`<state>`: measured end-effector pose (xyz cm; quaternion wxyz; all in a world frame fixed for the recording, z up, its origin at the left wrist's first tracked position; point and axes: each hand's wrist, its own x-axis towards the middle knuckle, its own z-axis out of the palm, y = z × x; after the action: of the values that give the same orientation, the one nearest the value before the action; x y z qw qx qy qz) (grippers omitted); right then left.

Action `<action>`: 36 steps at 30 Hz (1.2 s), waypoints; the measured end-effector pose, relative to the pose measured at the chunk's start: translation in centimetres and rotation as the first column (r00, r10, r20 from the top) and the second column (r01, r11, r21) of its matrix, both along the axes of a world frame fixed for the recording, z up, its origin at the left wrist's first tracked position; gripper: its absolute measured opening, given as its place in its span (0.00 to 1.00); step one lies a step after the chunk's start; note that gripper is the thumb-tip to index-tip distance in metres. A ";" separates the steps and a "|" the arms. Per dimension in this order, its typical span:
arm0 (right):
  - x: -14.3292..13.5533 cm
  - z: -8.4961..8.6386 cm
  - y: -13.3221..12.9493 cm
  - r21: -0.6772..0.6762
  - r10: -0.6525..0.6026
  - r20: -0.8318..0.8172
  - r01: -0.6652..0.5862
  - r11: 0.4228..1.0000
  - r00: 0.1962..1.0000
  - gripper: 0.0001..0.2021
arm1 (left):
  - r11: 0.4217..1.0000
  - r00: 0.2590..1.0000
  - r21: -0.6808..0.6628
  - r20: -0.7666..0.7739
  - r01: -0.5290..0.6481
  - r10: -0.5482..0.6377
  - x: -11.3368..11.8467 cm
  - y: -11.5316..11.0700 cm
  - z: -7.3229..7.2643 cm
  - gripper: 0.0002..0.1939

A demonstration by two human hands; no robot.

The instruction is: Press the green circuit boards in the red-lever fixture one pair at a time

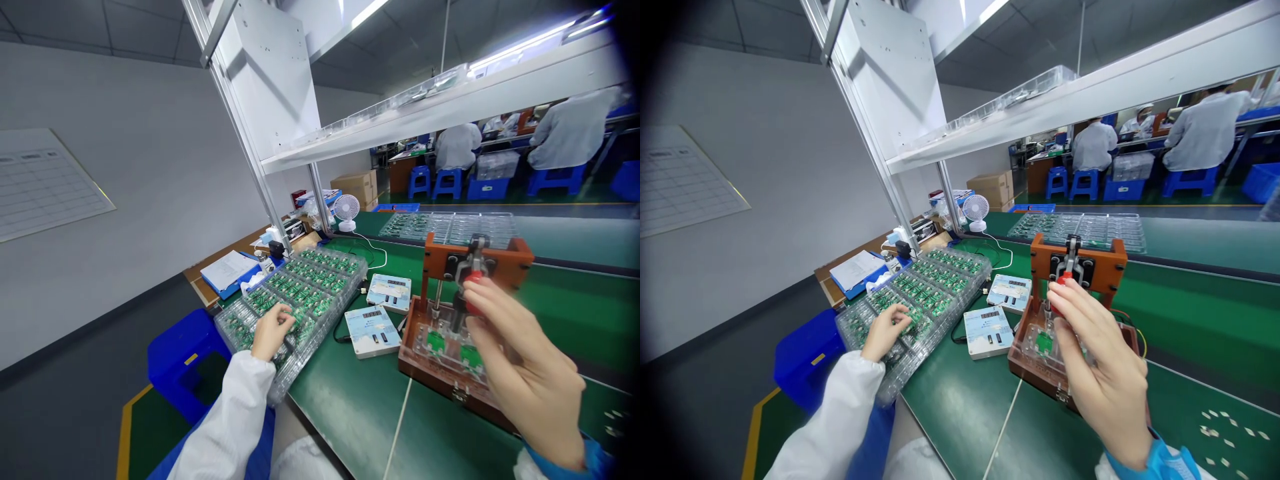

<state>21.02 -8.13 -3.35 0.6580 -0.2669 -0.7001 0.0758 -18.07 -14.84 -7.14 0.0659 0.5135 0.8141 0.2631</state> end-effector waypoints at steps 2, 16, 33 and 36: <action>0.0 0.0 0.0 0.001 0.005 -0.002 -0.005 1.000 1.000 0.26 | 0.999 0.999 -0.015 -0.004 -0.042 0.042 -1.2 0.5 0.6 0.11; 0.0 0.1 0.1 0.028 -0.029 -0.013 0.029 0.999 0.999 0.26 | 0.966 0.915 -0.234 -0.403 -0.112 0.008 0.8 -0.2 0.1 0.12; 0.0 0.1 0.1 0.039 -0.026 -0.015 0.027 0.999 1.000 0.27 | 0.953 0.968 -0.272 -0.241 -0.137 0.071 -0.1 0.5 0.0 0.09; 0.0 -0.1 0.2 0.042 -0.027 -0.012 0.028 0.999 1.000 0.27 | 0.954 0.971 -0.260 -0.223 -0.147 0.089 0.0 0.4 0.0 0.09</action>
<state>21.05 -7.98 -3.44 0.6684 -0.2620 -0.6941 0.0533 -18.07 -14.40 -7.14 0.0349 0.4744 0.8744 0.0958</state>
